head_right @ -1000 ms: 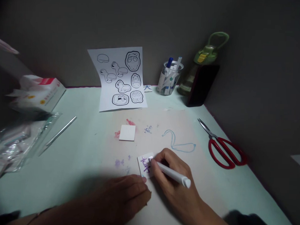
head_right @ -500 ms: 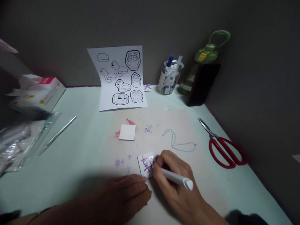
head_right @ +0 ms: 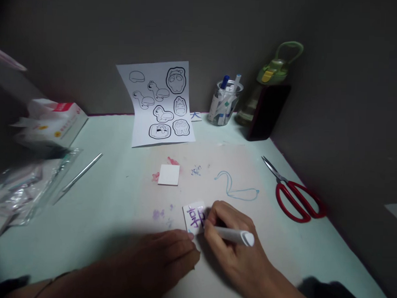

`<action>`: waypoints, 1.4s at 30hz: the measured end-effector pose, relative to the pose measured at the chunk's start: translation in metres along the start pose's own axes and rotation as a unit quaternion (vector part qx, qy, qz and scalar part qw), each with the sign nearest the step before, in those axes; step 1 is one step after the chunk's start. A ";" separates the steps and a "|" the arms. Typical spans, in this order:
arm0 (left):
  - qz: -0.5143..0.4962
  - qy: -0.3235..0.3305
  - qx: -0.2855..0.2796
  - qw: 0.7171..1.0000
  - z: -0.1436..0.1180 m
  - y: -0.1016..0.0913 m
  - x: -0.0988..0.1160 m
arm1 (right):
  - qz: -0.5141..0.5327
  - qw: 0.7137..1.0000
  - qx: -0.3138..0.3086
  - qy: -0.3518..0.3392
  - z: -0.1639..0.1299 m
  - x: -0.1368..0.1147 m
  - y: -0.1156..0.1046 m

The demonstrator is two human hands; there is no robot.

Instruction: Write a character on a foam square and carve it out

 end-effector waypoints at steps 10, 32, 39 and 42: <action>0.013 -0.034 0.195 0.980 -0.009 -0.028 -0.008 | 0.092 0.990 0.102 0.042 -0.005 0.022 -0.033; -0.061 -0.281 0.375 0.881 -0.104 -0.049 0.005 | 0.011 0.973 -0.091 -0.211 -0.030 -0.048 0.024; -0.041 -0.256 0.422 0.868 -0.135 -0.058 0.022 | 0.039 0.954 -0.121 -0.271 -0.038 -0.091 0.054; -0.042 -0.250 0.429 0.867 -0.134 -0.060 0.019 | 0.036 0.957 -0.101 -0.268 -0.036 -0.094 0.055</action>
Point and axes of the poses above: each hand's wrist, its own z-axis towards the middle knuckle, its own y-axis out of the palm, x = y × z, the point moved 9 cm from there along z, towards the middle knuckle, and after that the axes turned 1 degree about -x, right-handed, at the moved point
